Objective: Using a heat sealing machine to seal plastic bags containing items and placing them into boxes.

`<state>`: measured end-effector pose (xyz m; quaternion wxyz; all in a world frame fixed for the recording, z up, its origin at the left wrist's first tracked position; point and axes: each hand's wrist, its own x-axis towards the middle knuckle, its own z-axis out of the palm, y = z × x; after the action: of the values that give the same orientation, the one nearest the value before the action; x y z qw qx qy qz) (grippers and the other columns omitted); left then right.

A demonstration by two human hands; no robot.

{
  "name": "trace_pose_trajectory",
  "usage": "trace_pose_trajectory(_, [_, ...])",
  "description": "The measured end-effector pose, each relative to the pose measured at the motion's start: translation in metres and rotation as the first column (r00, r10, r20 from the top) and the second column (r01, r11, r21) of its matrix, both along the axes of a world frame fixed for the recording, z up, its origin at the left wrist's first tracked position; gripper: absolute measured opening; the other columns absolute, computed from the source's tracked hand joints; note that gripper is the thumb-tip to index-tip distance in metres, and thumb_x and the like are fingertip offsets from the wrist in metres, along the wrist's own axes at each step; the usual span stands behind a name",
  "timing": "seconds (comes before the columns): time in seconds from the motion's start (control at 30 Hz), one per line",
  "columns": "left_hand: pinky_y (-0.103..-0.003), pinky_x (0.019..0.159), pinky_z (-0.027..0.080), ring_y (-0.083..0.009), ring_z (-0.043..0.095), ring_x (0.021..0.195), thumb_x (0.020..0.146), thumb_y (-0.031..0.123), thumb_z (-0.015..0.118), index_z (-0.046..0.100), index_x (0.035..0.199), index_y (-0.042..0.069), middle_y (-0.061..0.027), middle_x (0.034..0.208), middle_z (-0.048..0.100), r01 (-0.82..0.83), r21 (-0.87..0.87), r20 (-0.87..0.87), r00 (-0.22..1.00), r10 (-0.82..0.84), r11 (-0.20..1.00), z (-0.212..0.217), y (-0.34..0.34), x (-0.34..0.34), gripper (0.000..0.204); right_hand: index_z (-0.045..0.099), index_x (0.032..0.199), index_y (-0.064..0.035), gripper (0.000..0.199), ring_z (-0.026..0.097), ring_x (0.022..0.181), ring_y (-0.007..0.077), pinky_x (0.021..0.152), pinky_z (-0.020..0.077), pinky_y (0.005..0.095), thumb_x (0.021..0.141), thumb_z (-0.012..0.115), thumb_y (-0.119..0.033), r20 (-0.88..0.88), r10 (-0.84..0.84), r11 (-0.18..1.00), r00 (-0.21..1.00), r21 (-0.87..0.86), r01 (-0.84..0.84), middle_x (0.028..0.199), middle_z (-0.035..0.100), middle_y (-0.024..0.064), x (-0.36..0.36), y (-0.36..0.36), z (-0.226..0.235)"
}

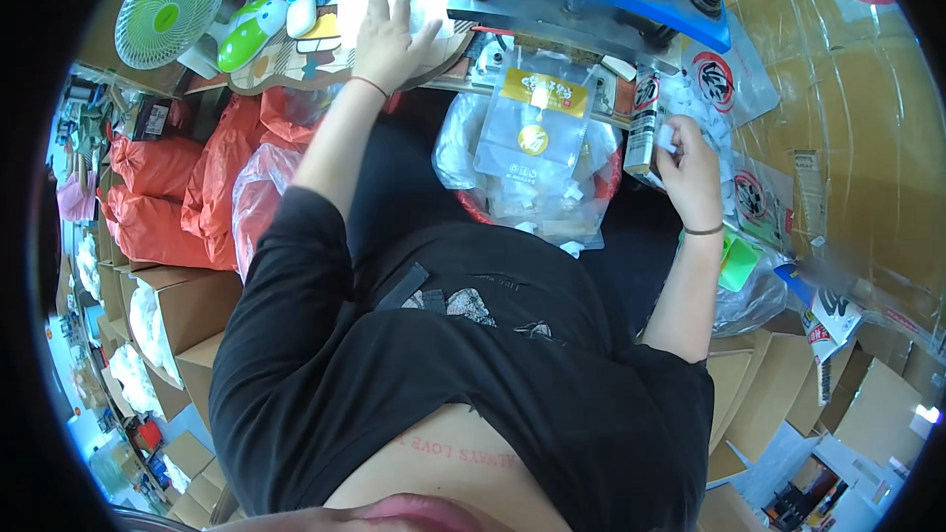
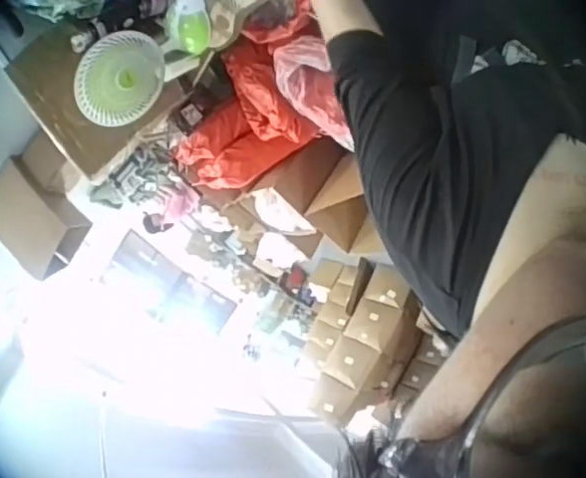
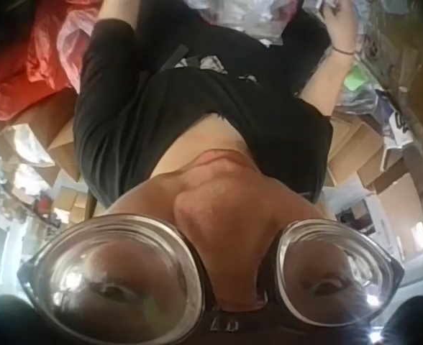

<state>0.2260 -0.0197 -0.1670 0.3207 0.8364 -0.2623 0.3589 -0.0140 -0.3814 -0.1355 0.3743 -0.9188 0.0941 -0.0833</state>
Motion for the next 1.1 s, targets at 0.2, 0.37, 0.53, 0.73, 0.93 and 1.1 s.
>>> trace_pose_trajectory(0.2, [-0.036, 0.09, 0.05, -0.0272, 0.062, 0.108, 0.091, 0.026, 0.067, 0.06, 0.122, 0.003, -0.0144, 0.11, 0.067, 0.173, 0.528, -0.064, 0.984, -0.164, 0.832, -0.002, 0.036, -0.042, 0.038, 0.056, 0.111, -0.0024, 0.023, 0.055, 0.075, 0.0083, 0.066, 0.0466, 0.0231, 0.089, 0.061, 0.002, 0.096, 0.005, 0.985, 0.995, 0.172, -0.022, 0.09, 0.059, 0.0026, -0.004, 0.01, 0.003])
trace_pose_trajectory(0.37, [-0.027, 0.08, 0.051, -0.0099, 0.065, 0.089, 0.096, 0.02, 0.063, 0.069, 0.104, 0.002, -0.0071, 0.095, 0.071, 0.171, -0.572, -0.677, 0.453, -0.58, 0.802, 0.001, 0.03, -0.073, 0.021, 0.053, 0.115, -0.0018, 0.024, 0.057, 0.079, 0.0078, 0.069, 0.0466, 0.0231, 0.092, 0.061, 0.0, 0.195, -0.033, 0.94, 0.98, 0.338, -0.036, 0.096, 0.063, 0.0039, 0.003, -0.006, -0.009])
trace_pose_trajectory(0.53, [-0.022, 0.072, 0.05, -0.003, 0.06, 0.075, 0.096, 0.018, 0.065, 0.07, 0.098, 0.0, -0.0008, 0.08, 0.069, 0.396, -0.473, -0.756, 0.277, -0.593, 0.787, 0.016, 0.006, -0.114, 0.018, 0.05, 0.12, -0.0016, 0.027, 0.059, 0.084, 0.0091, 0.072, 0.0473, 0.0237, 0.096, 0.059, -0.007, 0.179, -0.163, 0.534, 0.97, 0.843, -0.066, 0.098, 0.064, 0.0065, -0.005, -0.015, 0.011])
trace_pose_trajectory(0.73, [-0.022, 0.072, 0.05, -0.0045, 0.061, 0.078, 0.093, 0.017, 0.07, 0.071, 0.1, -0.001, -0.0011, 0.085, 0.07, 0.376, -0.569, -0.783, 0.026, -0.622, 0.731, 0.017, -0.017, -0.137, 0.019, 0.048, 0.123, -0.0043, 0.027, 0.061, 0.089, 0.011, 0.075, 0.0508, 0.024, 0.1, 0.057, -0.014, 0.118, -0.114, 0.622, 0.986, 0.783, -0.022, 0.105, 0.066, 0.0102, -0.008, -0.006, 0.016])
trace_pose_trajectory(0.93, [-0.023, 0.073, 0.051, -0.0043, 0.061, 0.079, 0.091, 0.018, 0.072, 0.072, 0.098, 0.0, -0.0006, 0.084, 0.071, 0.399, -0.618, -0.754, -0.058, -0.654, 0.677, 0.021, -0.039, -0.151, 0.019, 0.053, 0.117, -0.0033, 0.023, 0.063, 0.086, 0.0126, 0.082, 0.0516, 0.0272, 0.099, 0.06, -0.014, 0.311, 0.031, 0.876, 0.95, 0.45, -0.176, 0.106, 0.068, 0.0111, -0.004, 0.079, 0.044])
trace_pose_trajectory(1.1, [-0.022, 0.072, 0.05, -0.0043, 0.061, 0.077, 0.092, 0.018, 0.072, 0.072, 0.096, 0.0, -0.0016, 0.084, 0.07, 0.357, -0.693, -0.7, -0.129, -0.702, 0.626, 0.02, -0.046, -0.163, 0.018, 0.06, 0.105, -0.0009, 0.016, 0.063, 0.088, 0.0124, 0.085, 0.0497, 0.0275, 0.098, 0.062, -0.015, 0.339, 0.094, 0.793, 0.936, 0.543, -0.276, 0.104, 0.07, 0.0089, 0.005, 0.1, 0.056])
